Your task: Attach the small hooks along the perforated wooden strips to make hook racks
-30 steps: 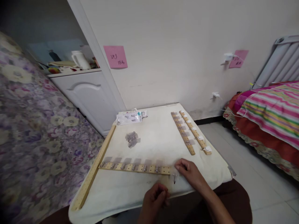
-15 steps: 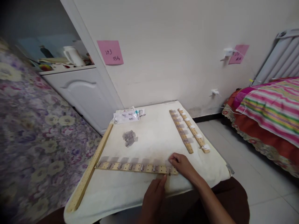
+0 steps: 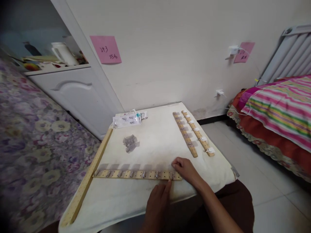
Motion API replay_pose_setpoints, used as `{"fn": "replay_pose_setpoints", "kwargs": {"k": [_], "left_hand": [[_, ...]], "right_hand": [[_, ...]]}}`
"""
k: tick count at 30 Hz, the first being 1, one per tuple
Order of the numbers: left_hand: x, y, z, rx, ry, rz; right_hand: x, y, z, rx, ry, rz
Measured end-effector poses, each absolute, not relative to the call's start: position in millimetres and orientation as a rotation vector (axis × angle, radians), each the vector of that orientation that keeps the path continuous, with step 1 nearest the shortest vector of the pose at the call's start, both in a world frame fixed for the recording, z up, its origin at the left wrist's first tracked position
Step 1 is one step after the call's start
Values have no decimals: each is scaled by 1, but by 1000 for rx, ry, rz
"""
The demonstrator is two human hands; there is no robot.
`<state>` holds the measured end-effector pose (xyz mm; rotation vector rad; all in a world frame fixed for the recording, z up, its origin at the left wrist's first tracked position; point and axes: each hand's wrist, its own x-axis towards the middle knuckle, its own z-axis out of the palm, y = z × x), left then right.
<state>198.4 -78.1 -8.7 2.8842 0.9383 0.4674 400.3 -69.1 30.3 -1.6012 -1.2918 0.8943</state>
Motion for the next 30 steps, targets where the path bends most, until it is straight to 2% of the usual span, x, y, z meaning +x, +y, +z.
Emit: {"fn": "replay_pose_setpoints", "kwargs": {"k": [30], "left_hand": [[201,-77,-9,3008,966,608]], "right_hand": [[400,-69,27,-1637,-1309,888]]}}
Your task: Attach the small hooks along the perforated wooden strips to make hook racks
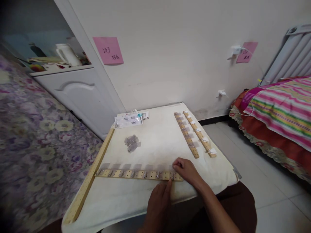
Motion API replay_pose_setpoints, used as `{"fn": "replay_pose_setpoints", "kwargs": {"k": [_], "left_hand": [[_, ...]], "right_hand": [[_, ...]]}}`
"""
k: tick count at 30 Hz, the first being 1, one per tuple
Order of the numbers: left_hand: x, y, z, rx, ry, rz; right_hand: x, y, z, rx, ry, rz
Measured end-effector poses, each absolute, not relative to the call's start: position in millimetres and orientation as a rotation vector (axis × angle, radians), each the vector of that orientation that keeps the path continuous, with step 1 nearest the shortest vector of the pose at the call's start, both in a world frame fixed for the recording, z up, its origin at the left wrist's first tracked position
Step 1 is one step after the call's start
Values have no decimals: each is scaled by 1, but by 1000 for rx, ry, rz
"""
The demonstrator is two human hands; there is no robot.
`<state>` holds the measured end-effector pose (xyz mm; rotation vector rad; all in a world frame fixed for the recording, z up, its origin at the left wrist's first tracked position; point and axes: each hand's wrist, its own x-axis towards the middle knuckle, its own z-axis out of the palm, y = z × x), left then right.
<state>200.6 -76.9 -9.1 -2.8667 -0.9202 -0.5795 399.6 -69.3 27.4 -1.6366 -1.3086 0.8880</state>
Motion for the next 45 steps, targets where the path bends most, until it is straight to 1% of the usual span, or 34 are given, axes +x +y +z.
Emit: {"fn": "replay_pose_setpoints", "kwargs": {"k": [6,22,36,45], "left_hand": [[201,-77,-7,-2866,-934,-516],[202,-76,-11,-2812,-935,-600],[201,-75,-8,-2851,-944,-521],[201,-70,-16,-2865,-942,-574]], "right_hand": [[398,-74,31,-1617,-1296,910],[399,-76,29,-1668,-1296,928],[398,-71,29,-1616,-1183,1030],[398,-67,21,-1594,-1172,1040]]}}
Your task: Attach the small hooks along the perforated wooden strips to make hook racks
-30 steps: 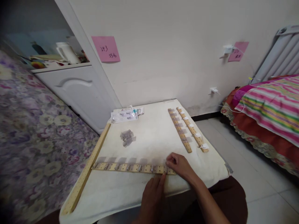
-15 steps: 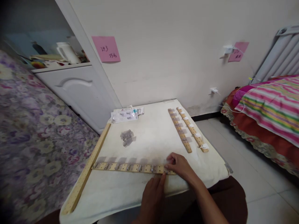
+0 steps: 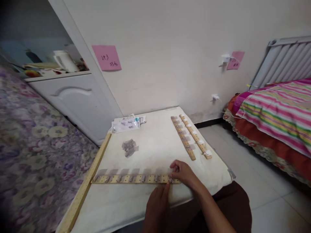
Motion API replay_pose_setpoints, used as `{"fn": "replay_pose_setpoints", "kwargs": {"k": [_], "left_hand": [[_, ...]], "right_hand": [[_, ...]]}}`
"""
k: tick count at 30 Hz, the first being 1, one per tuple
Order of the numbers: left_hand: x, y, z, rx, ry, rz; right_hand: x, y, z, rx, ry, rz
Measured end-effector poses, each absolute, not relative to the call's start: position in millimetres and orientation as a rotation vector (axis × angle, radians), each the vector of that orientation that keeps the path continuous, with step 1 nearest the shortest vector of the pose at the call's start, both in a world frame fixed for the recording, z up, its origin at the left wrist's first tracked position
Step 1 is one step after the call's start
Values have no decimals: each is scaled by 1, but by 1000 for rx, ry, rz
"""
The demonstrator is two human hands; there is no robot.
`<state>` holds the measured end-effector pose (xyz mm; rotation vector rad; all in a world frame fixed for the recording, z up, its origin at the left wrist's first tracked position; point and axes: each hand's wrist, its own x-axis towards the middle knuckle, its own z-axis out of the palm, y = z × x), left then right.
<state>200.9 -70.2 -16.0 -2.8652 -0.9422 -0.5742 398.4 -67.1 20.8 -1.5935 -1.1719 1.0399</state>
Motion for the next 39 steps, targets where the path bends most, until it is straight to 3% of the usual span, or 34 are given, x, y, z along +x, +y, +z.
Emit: {"fn": "replay_pose_setpoints", "kwargs": {"k": [10,27,30,34,39], "left_hand": [[195,-70,-8,-3012,-952,-579],[176,-70,-32,-3091,-812,-1045],[165,-74,-32,-3173,-882,-1164],[150,-77,-26,-3270,-801,-1266],[138,-72,-32,-3365,-688,-1233]], "right_hand": [[402,-85,34,-1591,-1189,836],[386,-113,26,-1875,-1346,646],[382,-115,23,-1771,-1254,728],[377,-118,18,-1552,-1005,1118],[377,-125,23,-1320,-717,1359]]}}
